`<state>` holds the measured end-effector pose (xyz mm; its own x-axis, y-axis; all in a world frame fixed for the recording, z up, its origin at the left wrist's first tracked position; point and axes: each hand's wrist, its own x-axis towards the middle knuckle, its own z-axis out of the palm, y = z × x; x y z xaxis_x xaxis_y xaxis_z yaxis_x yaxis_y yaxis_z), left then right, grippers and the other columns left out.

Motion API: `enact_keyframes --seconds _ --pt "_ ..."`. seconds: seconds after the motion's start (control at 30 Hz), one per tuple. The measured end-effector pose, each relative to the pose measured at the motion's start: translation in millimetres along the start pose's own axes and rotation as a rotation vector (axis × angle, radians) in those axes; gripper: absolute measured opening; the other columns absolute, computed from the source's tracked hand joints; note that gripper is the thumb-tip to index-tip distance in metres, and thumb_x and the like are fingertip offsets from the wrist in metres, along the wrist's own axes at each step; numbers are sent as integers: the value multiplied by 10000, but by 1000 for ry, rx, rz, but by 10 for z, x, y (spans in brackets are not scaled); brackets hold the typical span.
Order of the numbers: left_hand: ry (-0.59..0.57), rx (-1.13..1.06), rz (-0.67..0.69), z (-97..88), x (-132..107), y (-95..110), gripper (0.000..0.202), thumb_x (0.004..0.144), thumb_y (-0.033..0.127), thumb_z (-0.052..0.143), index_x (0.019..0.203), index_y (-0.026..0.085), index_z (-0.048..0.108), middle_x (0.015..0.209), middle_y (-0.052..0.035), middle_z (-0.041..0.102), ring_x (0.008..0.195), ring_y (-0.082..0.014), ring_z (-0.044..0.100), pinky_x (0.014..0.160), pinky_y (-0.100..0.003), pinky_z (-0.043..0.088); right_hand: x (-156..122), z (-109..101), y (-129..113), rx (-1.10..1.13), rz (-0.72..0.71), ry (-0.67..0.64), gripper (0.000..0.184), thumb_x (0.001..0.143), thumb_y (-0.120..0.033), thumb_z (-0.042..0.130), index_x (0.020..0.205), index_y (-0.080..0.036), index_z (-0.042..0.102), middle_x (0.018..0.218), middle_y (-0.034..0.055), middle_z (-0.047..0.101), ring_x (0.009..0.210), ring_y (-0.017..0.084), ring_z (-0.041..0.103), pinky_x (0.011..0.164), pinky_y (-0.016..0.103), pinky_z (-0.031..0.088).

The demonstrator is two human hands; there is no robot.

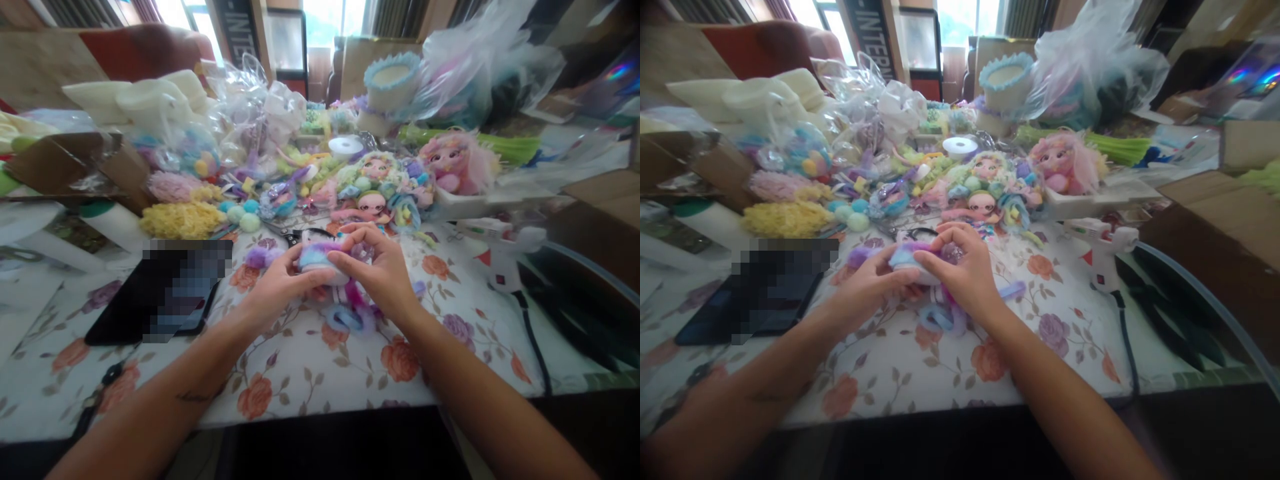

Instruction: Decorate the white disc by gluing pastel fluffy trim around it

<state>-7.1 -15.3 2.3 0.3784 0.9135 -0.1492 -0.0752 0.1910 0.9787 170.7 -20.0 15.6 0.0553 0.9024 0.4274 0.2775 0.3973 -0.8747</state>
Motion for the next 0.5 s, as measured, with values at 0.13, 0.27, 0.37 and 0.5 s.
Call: enact_keyframes --seconds 0.13,0.27,0.37,0.5 --pt "-15 -14 6 -11 3 3 446 763 352 807 1143 193 637 788 4 690 621 -127 666 618 -237 539 -2 -18 -2 41 59 -22 204 718 -306 821 705 -221 636 1017 32 680 1110 241 616 1024 405 407" --pt "-7 -25 18 -25 16 16 453 780 375 789 1166 205 624 850 -14 703 635 -135 667 615 -250 544 -5 -35 -12 191 101 -1 208 835 -375 716 733 -219 623 1035 27 674 1043 210 635 973 376 444" --pt "36 35 26 -16 5 24 517 757 374 811 1199 199 607 858 -30 715 662 -149 672 643 -265 550 -7 -33 -24 160 60 13 208 846 -368 700 727 -219 616 1009 25 668 1022 208 635 964 379 448" --pt "101 110 47 -2 -17 11 628 727 365 828 1264 170 567 837 -33 714 693 -176 679 656 -279 532 -6 -18 -17 0 -16 4 180 741 -286 796 745 -221 629 1027 29 663 1055 228 630 992 401 427"
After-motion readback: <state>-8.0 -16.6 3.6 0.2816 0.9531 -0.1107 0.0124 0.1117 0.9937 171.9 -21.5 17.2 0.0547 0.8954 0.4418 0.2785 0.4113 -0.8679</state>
